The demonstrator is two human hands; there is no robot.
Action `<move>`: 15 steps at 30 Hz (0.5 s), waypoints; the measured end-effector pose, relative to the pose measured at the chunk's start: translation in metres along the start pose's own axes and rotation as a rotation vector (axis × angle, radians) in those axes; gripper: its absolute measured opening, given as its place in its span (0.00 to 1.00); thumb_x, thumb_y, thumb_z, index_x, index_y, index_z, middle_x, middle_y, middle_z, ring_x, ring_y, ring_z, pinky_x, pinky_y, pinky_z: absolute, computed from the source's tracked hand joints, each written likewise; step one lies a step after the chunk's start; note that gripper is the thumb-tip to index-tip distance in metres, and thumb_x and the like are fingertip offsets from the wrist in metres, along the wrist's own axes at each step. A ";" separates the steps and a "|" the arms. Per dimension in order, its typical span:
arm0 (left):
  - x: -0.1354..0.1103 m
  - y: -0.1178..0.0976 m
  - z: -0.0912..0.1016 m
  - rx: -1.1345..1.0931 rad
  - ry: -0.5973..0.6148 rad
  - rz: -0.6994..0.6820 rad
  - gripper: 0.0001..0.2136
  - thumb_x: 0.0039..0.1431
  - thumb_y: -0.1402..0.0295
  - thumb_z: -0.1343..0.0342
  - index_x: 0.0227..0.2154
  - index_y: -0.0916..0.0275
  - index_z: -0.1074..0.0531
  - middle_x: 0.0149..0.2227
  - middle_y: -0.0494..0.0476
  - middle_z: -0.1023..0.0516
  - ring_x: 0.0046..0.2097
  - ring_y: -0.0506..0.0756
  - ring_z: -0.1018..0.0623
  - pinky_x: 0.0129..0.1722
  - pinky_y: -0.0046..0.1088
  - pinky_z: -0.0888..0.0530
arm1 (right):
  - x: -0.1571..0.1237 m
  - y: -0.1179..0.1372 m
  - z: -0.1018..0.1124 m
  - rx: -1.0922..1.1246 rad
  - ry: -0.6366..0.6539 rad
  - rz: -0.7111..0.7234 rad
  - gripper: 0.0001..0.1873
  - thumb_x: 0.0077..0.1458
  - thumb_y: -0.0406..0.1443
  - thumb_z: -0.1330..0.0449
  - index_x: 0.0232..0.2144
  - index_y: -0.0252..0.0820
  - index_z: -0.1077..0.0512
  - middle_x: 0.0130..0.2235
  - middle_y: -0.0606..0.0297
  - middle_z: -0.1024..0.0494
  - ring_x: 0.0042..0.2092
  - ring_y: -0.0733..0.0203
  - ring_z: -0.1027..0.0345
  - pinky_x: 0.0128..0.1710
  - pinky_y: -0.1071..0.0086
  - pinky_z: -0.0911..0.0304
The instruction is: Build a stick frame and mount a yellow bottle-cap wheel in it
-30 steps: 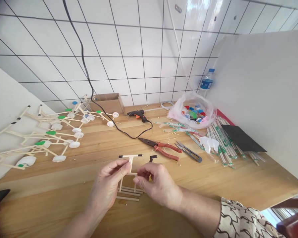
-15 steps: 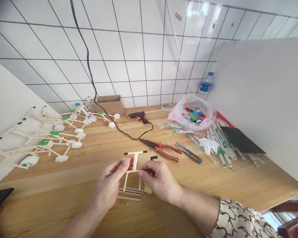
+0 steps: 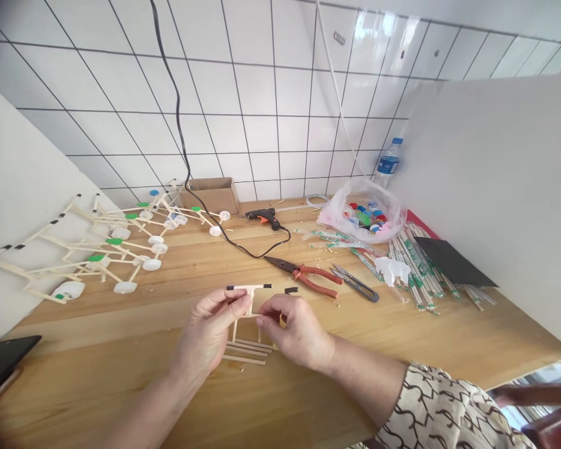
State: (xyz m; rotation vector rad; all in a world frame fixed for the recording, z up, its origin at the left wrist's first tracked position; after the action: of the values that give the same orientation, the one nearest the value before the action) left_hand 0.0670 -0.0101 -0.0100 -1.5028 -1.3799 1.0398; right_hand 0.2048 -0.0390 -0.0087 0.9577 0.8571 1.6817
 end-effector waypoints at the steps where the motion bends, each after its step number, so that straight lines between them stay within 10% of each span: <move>1: 0.000 0.000 0.000 0.000 0.006 -0.013 0.05 0.38 0.70 0.34 0.20 0.63 0.23 0.23 0.49 0.25 0.28 0.50 0.28 0.31 0.26 0.29 | 0.000 0.000 -0.001 0.003 0.001 0.006 0.07 0.53 0.34 0.44 0.24 0.38 0.31 0.23 0.69 0.32 0.25 0.68 0.43 0.25 0.74 0.47; 15: 0.006 0.009 0.003 0.224 0.226 -0.100 0.10 0.53 0.60 0.41 0.27 0.62 0.24 0.28 0.51 0.25 0.34 0.52 0.28 0.34 0.24 0.32 | 0.010 -0.004 0.014 0.047 -0.069 -0.022 0.13 0.54 0.40 0.45 0.23 0.38 0.33 0.21 0.71 0.37 0.24 0.69 0.47 0.22 0.74 0.50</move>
State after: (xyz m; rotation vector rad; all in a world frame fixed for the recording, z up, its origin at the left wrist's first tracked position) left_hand 0.0671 -0.0046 -0.0196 -1.3280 -1.1292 0.9004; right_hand 0.2173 -0.0273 -0.0040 1.0282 0.8613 1.6065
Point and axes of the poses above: each hand's wrist, its own x-axis towards the middle knuckle, its own z-axis out of the back of the hand, y = z × x, the point moved 3 cm from there along x, towards the middle knuckle
